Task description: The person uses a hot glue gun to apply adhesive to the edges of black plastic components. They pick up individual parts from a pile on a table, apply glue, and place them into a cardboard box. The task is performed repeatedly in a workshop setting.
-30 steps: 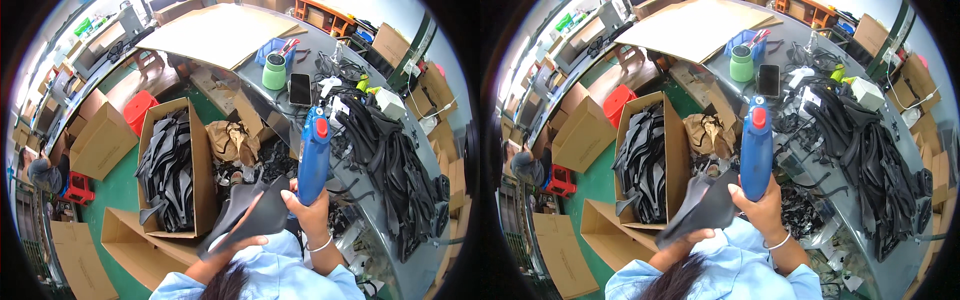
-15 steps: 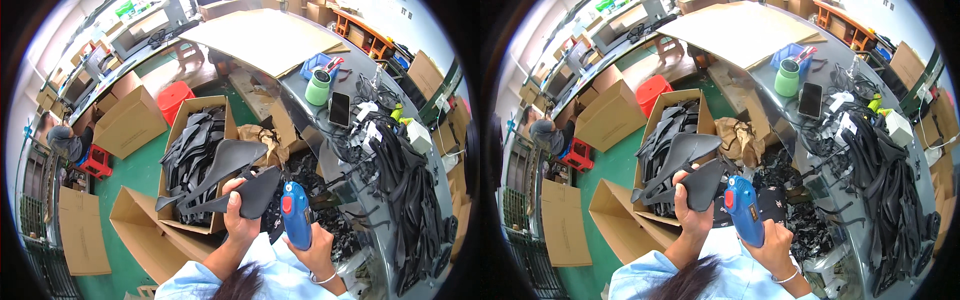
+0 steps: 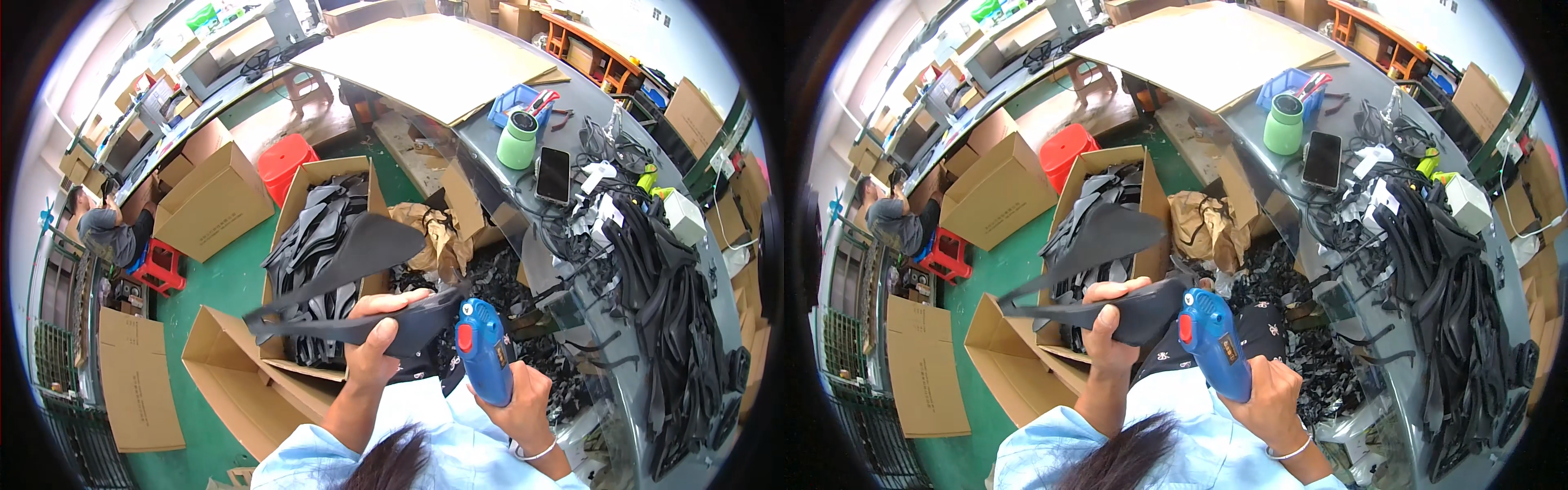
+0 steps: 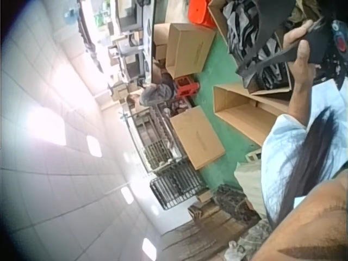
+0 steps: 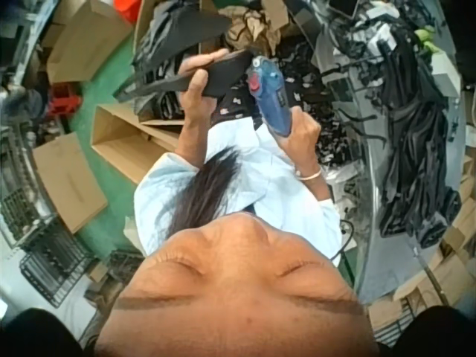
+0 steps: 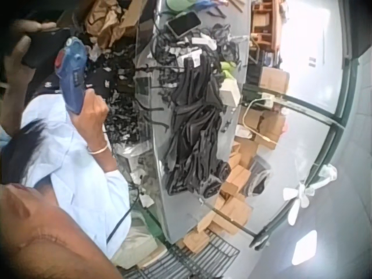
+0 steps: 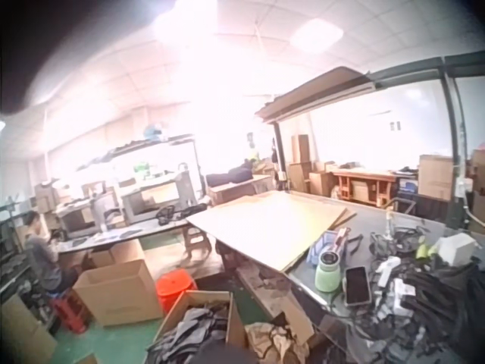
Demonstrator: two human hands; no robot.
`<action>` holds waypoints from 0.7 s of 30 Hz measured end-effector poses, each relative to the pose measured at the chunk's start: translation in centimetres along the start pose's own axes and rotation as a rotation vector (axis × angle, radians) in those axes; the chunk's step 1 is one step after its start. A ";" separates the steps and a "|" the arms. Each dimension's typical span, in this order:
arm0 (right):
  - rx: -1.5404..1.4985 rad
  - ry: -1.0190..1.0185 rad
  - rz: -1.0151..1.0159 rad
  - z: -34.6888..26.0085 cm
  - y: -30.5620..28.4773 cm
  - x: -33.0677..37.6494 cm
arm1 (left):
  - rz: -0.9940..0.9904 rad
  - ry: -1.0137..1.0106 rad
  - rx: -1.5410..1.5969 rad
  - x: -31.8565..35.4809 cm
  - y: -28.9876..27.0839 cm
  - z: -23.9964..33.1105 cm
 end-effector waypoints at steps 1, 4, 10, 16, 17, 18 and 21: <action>0.016 0.005 0.000 0.0 -0.2 0.1 | -0.020 -0.063 0.023 -0.3 0.0 0.5; 0.119 0.014 0.008 0.4 -0.2 0.5 | 0.060 -0.218 0.072 -1.2 0.1 2.1; 0.250 -0.040 0.010 0.5 -0.4 0.8 | 0.036 -0.349 0.019 -2.5 0.3 3.4; 0.252 -0.048 0.005 0.2 -0.5 0.6 | -0.022 -0.395 -0.103 -2.7 1.0 3.1; 0.251 -0.051 0.005 0.1 -0.5 0.6 | -0.035 -0.398 -0.114 -2.7 1.0 3.0; 0.243 -0.060 0.010 0.0 -0.4 0.5 | -0.036 -0.428 -0.125 -2.6 1.2 2.9; 0.208 -0.084 0.018 -0.3 0.0 0.1 | -0.046 -0.493 -0.182 -2.2 1.1 2.6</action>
Point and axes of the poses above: each hand's wrist, its own x-axis away from the middle knuckle, its own y-axis out of the palm, z = x × y, the point moved 4 cm from there along -x, towards the middle knuckle, and after that the axes turned 15 degrees about -z, right-handed, at the moved point
